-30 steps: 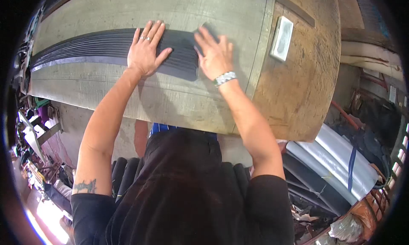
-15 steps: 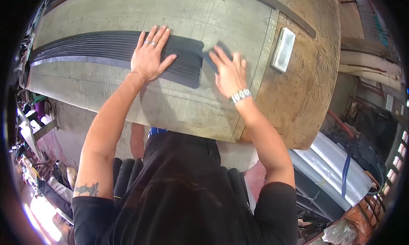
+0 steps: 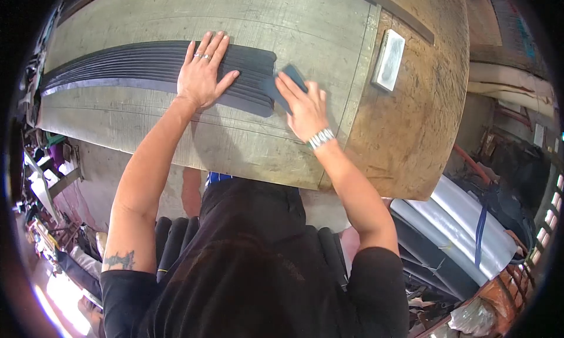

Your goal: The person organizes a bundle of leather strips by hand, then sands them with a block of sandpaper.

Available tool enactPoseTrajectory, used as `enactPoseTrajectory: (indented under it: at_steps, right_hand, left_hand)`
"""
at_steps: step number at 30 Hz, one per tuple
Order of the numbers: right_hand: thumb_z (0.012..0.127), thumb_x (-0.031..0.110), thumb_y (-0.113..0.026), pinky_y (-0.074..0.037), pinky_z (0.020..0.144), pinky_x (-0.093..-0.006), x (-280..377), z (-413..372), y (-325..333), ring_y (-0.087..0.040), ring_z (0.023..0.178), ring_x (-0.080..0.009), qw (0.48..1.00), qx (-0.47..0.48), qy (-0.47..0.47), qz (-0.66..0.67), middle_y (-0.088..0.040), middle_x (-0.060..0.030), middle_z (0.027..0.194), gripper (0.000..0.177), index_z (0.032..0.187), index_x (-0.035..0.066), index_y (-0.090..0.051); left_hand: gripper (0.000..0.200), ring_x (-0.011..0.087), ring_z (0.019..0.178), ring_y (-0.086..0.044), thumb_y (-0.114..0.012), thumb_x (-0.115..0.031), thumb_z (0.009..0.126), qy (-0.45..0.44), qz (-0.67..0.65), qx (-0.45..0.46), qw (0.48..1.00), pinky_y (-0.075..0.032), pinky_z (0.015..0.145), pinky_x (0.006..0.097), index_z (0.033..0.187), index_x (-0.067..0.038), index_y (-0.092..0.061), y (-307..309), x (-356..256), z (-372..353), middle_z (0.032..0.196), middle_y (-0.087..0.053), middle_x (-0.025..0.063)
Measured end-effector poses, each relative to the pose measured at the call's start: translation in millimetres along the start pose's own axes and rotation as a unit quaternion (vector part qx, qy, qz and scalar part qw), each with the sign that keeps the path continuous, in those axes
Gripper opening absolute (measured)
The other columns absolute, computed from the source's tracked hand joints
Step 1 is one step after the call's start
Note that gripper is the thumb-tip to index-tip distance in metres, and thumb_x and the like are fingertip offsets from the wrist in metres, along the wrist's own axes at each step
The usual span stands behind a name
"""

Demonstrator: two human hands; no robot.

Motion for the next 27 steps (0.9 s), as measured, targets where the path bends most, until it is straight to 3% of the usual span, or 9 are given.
enactPoseTrajectory:
  at_steps: [2,7,10,11,15,18,19,22,27]
  right_hand:
    - [0.08,0.001,-0.076,-0.041,0.102,-0.0446,-12,-25,14,-0.053,0.118,-0.0351,0.997,0.073,-0.013,-0.018,-0.052,0.0094,0.16,0.074,0.148,0.022,-0.06]
    - [0.074,0.003,-0.079,-0.041,0.103,-0.045,1,7,10,-0.051,0.124,-0.0333,0.998,-0.043,0.027,0.02,-0.047,0.0115,0.163,0.08,0.149,0.022,-0.059]
    - [0.09,0.007,-0.071,-0.042,0.102,-0.0458,-6,-24,5,-0.053,0.118,-0.0336,0.999,0.038,0.027,-0.028,-0.053,0.0074,0.16,0.058,0.146,0.019,-0.062]
    - [0.086,0.004,-0.073,-0.043,0.102,-0.0464,-11,-38,10,-0.053,0.118,-0.0352,0.998,0.059,0.022,-0.029,-0.05,0.0076,0.162,0.062,0.145,0.018,-0.063]
    - [0.075,0.0,-0.073,-0.043,0.101,-0.0459,5,-27,24,-0.052,0.118,-0.0355,0.999,-0.012,0.038,0.018,-0.048,0.0095,0.163,0.076,0.148,0.019,-0.06]
    - [0.073,-0.001,-0.072,-0.043,0.1,-0.0459,10,-44,2,-0.052,0.118,-0.0348,0.997,0.04,0.057,-0.021,-0.048,0.0106,0.163,0.08,0.149,0.02,-0.059]
    - [0.073,0.001,-0.074,-0.042,0.103,-0.047,2,-56,7,-0.051,0.125,-0.035,0.994,0.083,0.068,-0.022,-0.045,0.0097,0.164,0.083,0.151,0.021,-0.056]
    - [0.074,0.0,-0.072,-0.042,0.103,-0.0471,-1,-74,25,-0.051,0.125,-0.0352,0.989,0.129,0.052,-0.044,-0.046,0.01,0.164,0.081,0.151,0.022,-0.057]
    - [0.072,0.003,-0.074,-0.044,0.102,-0.0455,20,-62,-12,-0.052,0.121,-0.0349,0.997,0.033,0.06,-0.034,-0.043,0.0121,0.165,0.077,0.146,0.019,-0.061]
  left_hand:
    - [0.083,0.0269,0.161,-0.022,-0.045,-0.063,0.104,0.0,0.009,0.002,1.0,-0.015,0.132,0.0489,0.167,-0.013,-0.027,0,3,4,0.173,-0.03,0.0048]
    - [0.086,0.0246,0.162,-0.02,-0.038,-0.07,0.104,0.003,0.042,0.01,0.999,-0.014,0.133,0.0479,0.168,-0.015,-0.025,1,-3,2,0.174,-0.028,0.0035]
    - [0.085,0.0244,0.162,-0.02,-0.037,-0.07,0.104,-0.005,0.051,0.016,0.999,-0.014,0.133,0.0476,0.168,-0.015,-0.025,0,-2,3,0.174,-0.028,0.0035]
    - [0.085,0.0244,0.162,-0.02,-0.037,-0.07,0.104,-0.003,0.054,0.016,0.998,-0.013,0.133,0.0476,0.168,-0.015,-0.025,0,-1,5,0.174,-0.028,0.0036]
    - [0.085,0.0245,0.162,-0.02,-0.036,-0.07,0.104,-0.005,0.048,-0.004,0.999,-0.013,0.133,0.0479,0.168,-0.016,-0.025,-2,-2,-1,0.174,-0.028,0.004]
    - [0.084,0.0237,0.162,-0.019,-0.036,-0.07,0.104,0.002,0.065,0.006,0.998,-0.013,0.133,0.0478,0.169,-0.016,-0.025,-6,-1,0,0.174,-0.028,0.0031]
    - [0.084,0.0235,0.162,-0.019,-0.036,-0.07,0.104,-0.002,0.065,0.005,0.998,-0.013,0.133,0.0478,0.169,-0.017,-0.024,-5,-1,2,0.174,-0.028,0.0028]
    - [0.084,0.0231,0.162,-0.019,-0.036,-0.071,0.104,0.008,0.061,0.003,0.998,-0.012,0.134,0.0479,0.169,-0.018,-0.024,-7,-2,-4,0.174,-0.027,0.002]
    - [0.08,0.0247,0.161,-0.022,-0.041,-0.066,0.105,0.004,0.048,-0.028,0.998,-0.016,0.133,0.0483,0.168,-0.018,-0.025,-8,-1,-2,0.173,-0.03,0.0024]
Point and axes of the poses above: each hand's wrist, its own z-axis towards the middle knuckle, its own y-axis out of the back of the hand, x = y × z, the point moved 1 cm from there along z, towards the middle knuckle
